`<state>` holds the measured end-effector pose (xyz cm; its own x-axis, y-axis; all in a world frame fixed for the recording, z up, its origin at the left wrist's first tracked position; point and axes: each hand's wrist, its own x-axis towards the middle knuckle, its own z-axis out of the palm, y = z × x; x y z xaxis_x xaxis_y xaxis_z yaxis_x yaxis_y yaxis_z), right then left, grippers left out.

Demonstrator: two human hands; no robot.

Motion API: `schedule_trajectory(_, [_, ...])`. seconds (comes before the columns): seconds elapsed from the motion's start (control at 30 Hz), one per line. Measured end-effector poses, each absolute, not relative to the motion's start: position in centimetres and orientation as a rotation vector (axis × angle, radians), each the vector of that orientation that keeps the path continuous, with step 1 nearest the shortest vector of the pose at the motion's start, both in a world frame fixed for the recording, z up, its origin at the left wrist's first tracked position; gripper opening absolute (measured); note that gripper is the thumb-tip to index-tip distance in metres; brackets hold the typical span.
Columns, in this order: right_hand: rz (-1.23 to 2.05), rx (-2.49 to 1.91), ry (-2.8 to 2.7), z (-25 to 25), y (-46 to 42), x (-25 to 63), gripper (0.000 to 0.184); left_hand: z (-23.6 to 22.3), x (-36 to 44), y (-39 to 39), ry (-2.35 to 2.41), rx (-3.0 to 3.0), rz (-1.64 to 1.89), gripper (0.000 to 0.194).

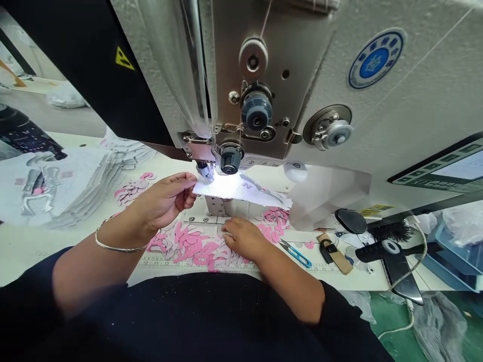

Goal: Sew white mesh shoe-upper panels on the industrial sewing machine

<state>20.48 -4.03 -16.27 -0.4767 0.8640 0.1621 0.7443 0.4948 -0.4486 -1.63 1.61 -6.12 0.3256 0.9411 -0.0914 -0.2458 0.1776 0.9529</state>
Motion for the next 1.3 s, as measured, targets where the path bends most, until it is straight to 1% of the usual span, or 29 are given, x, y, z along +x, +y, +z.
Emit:
schedule_trajectory(0.17, [0.363, -1.487, -2.358, -16.9, -4.4, 17.7, 0.020, -8.2, -2.5, 0.3, 0.942, 1.045, 0.910, 0.020])
schedule_trajectory(0.3, [0.325, -1.516, -2.311, -17.5, -4.3, 16.0, 0.008, -9.3, -2.7, -0.4, 1.007, 1.047, 0.863, 0.021])
schedule_trajectory(0.37, [0.320, -1.481, -2.276, -17.4, -4.3, 15.8, 0.006, -9.8, -3.0, -0.7, 1.007, 1.053, 0.863, 0.022])
schedule_trajectory(0.53, [0.279, -1.269, -2.178, -15.2, -4.7, 16.3, 0.007, -10.4, -3.5, -1.9, 1.030, 1.073, 0.821, 0.025])
schedule_trajectory(0.67, [0.036, -0.904, -2.136, -13.5, -5.3, 16.8, 0.012, -9.6, -3.3, -3.6, 0.886, 1.034, 0.594, 0.033])
schedule_trajectory(0.8, [-0.167, -0.719, -2.254, -12.2, -5.7, 17.2, 0.016, -8.7, -3.3, -4.4, 0.713, 0.961, 0.515, 0.028])
schedule_trajectory(0.9, [-0.204, -0.654, -2.310, -10.1, -5.9, 17.8, 0.024, -8.0, -3.7, -4.1, 0.736, 1.011, 0.532, 0.029])
schedule_trajectory(1.0, [-0.274, -0.664, -2.208, -7.4, -6.0, 18.7, 0.027, -6.7, -4.1, -3.4, 0.790, 1.115, 0.613, 0.028])
schedule_trajectory(1.13, [-0.381, -1.031, -2.062, -4.7, -5.1, 19.8, 0.023, -4.4, -3.9, -2.0, 0.886, 1.271, 0.908, 0.022])
schedule_trajectory(1.2, [-0.301, -1.214, -2.099, -4.4, -4.3, 20.0, 0.024, -3.5, -3.3, -1.3, 0.960, 1.345, 1.022, 0.021])
schedule_trajectory(1.3, [-0.098, -1.290, -2.142, -5.2, -3.3, 20.2, 0.024, -3.2, -2.1, -0.3, 0.999, 1.356, 1.101, 0.019])
